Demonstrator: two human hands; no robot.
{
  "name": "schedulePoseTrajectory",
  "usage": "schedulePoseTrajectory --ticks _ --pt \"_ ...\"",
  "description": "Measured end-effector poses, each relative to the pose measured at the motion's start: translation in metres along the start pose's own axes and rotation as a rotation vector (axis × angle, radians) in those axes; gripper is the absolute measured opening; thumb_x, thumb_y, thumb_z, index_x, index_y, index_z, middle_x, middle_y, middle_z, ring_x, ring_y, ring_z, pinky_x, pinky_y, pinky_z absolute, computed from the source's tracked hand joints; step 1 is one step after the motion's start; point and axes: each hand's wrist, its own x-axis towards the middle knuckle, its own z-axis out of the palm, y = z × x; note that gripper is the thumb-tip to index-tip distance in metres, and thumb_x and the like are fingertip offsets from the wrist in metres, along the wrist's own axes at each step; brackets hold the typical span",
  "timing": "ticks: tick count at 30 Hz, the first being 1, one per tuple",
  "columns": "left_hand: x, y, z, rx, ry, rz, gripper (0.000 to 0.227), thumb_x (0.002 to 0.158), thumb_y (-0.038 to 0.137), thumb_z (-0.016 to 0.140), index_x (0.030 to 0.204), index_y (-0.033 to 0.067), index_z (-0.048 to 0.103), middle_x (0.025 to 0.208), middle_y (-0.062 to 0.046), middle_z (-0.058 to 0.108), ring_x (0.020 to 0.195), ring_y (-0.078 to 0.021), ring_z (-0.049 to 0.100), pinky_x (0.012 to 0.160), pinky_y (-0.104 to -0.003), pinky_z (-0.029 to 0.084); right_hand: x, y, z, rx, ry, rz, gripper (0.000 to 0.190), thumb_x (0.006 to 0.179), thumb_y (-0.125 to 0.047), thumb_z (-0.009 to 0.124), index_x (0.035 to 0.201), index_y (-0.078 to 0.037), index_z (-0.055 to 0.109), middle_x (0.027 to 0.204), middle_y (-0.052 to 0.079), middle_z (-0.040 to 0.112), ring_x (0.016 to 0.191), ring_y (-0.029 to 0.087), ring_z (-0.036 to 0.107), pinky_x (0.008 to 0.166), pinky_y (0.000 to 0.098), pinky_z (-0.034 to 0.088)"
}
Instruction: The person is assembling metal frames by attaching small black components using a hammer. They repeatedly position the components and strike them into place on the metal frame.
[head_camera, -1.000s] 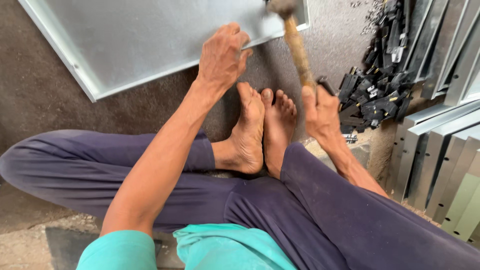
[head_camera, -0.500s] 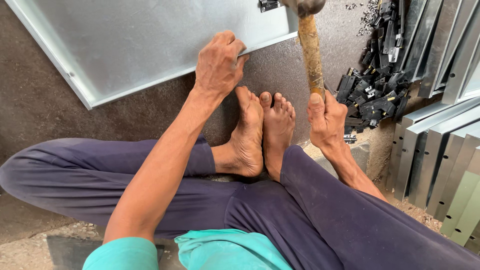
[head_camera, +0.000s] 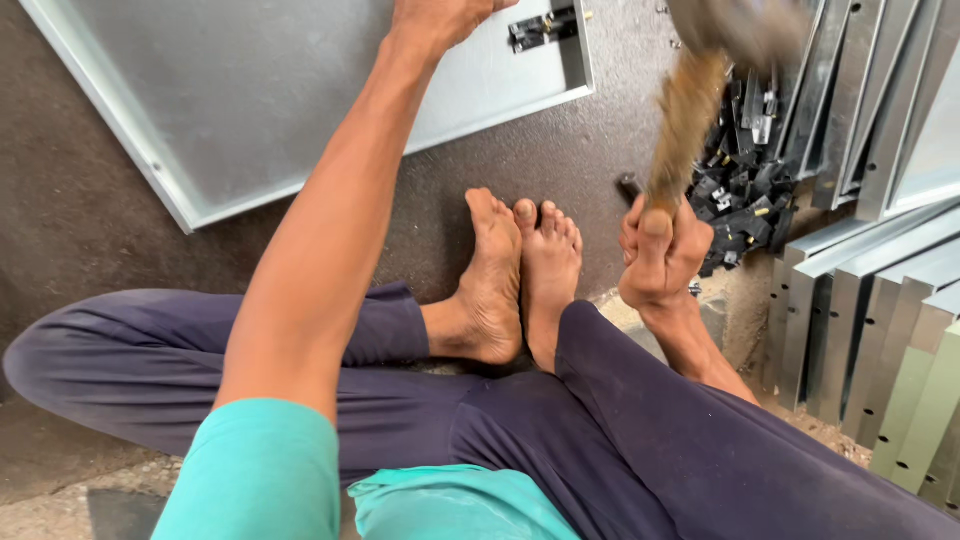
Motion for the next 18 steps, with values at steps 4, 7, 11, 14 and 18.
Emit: schedulePoseTrajectory --ticks 4,7,11,14,18 --pt "0.018 -0.014 0.014 -0.032 -0.080 -0.082 0.024 0.071 0.032 0.091 0.077 0.0121 0.079 0.070 -0.002 0.074 0.062 -0.0168 0.069 0.060 -0.033 0.052 -0.002 0.005 0.001 -0.343 -0.135 0.062 0.052 0.115 -0.043 0.045 0.087 -0.002 0.055 0.066 0.006 0.049 0.057 0.015 0.047 0.053 0.0312 0.040" --pt "0.019 -0.009 0.003 -0.063 -0.032 -0.071 0.024 0.066 0.033 0.093 0.072 0.0142 0.079 0.063 0.001 0.074 0.054 -0.0133 0.068 0.056 -0.030 0.051 0.009 0.007 0.000 -0.343 -0.164 0.268 0.054 0.111 -0.046 0.045 0.079 -0.004 0.058 0.061 0.003 0.054 0.052 0.011 0.052 0.047 0.0287 0.041" --pt "0.019 -0.001 0.007 0.039 0.019 -0.045 0.029 0.069 0.033 0.095 0.069 0.0110 0.077 0.060 -0.004 0.073 0.055 -0.0187 0.069 0.063 -0.030 0.052 0.012 0.013 -0.007 0.042 0.086 -0.212 0.057 0.109 -0.048 0.044 0.077 -0.003 0.061 0.058 0.001 0.055 0.043 0.008 0.048 0.038 0.0234 0.036" --pt "0.022 0.000 0.014 0.099 -0.022 -0.053 0.030 0.066 0.033 0.095 0.069 0.0099 0.076 0.061 -0.004 0.073 0.057 -0.0189 0.069 0.065 -0.033 0.053 0.008 0.015 -0.006 0.408 0.212 -0.105 0.064 0.105 -0.064 0.050 0.100 0.000 0.050 0.068 0.003 0.047 0.052 0.007 0.042 0.045 0.0233 0.034" --pt "0.035 -0.004 0.002 0.106 -0.055 -0.095 0.030 0.064 0.034 0.095 0.072 0.0112 0.077 0.064 -0.002 0.074 0.060 -0.0179 0.070 0.067 -0.036 0.056 0.012 0.014 0.009 -0.145 -0.033 -0.020 0.054 0.111 -0.046 0.040 0.079 -0.006 0.056 0.058 -0.003 0.050 0.047 0.006 0.046 0.041 0.0249 0.036"
